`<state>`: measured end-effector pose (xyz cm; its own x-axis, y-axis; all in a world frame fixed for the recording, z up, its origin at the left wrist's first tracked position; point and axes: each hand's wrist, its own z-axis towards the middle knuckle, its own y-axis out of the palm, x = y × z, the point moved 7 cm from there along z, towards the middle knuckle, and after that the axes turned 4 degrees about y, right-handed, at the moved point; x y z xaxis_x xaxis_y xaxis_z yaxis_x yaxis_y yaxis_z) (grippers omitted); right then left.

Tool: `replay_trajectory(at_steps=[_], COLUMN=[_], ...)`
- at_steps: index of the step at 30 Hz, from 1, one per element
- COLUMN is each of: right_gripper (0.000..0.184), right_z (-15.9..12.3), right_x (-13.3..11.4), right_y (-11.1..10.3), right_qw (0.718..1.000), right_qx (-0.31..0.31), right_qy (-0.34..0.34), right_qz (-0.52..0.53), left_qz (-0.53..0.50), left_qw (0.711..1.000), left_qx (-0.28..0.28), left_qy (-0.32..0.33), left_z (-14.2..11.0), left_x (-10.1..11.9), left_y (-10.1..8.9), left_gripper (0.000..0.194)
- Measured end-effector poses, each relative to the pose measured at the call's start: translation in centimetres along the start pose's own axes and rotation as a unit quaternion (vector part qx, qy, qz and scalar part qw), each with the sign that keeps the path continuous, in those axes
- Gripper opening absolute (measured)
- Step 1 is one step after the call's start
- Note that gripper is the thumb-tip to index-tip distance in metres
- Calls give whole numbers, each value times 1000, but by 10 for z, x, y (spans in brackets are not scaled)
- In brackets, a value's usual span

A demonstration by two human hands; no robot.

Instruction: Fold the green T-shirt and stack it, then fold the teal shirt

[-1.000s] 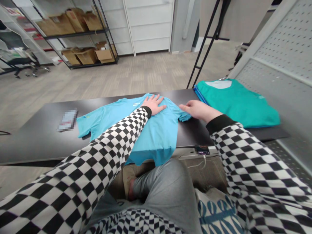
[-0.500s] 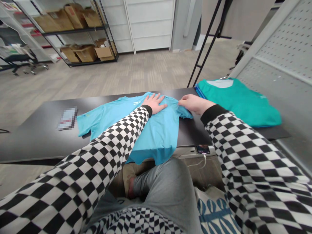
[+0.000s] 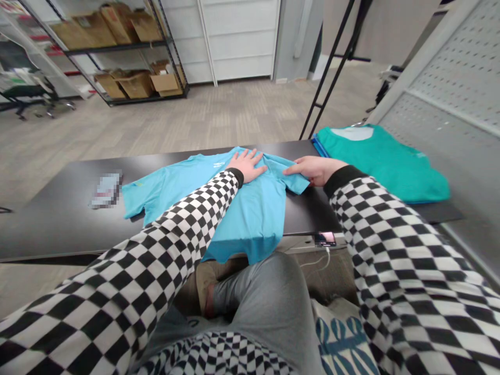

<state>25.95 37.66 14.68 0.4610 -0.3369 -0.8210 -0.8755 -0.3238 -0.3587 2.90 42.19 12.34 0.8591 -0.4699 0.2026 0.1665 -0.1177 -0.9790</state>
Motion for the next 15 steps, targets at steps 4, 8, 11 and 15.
replay_trajectory(at_steps=[4, 8, 11, 15], right_gripper=[20, 25, 31, 29], right_z=[-1, -2, 5, 16], right_x=[-7, -13, -4, 16], right_y=[9, 10, -1, -45], right_qw=[989, 977, 978, 980], right_qx=[-58, -42, 1, 197], right_qy=[-6, -38, -27, -8], right_qz=[138, 203, 209, 1], left_qz=[4, 5, 4, 4], left_qw=[1000, 1000, 1000, 1000], left_qx=[6, 12, 9, 5], left_qy=[3, 4, 8, 7], left_z=[2, 2, 2, 0], left_x=[-1, -1, 0, 0], left_y=[2, 2, 2, 0], left_gripper=[95, 95, 95, 95])
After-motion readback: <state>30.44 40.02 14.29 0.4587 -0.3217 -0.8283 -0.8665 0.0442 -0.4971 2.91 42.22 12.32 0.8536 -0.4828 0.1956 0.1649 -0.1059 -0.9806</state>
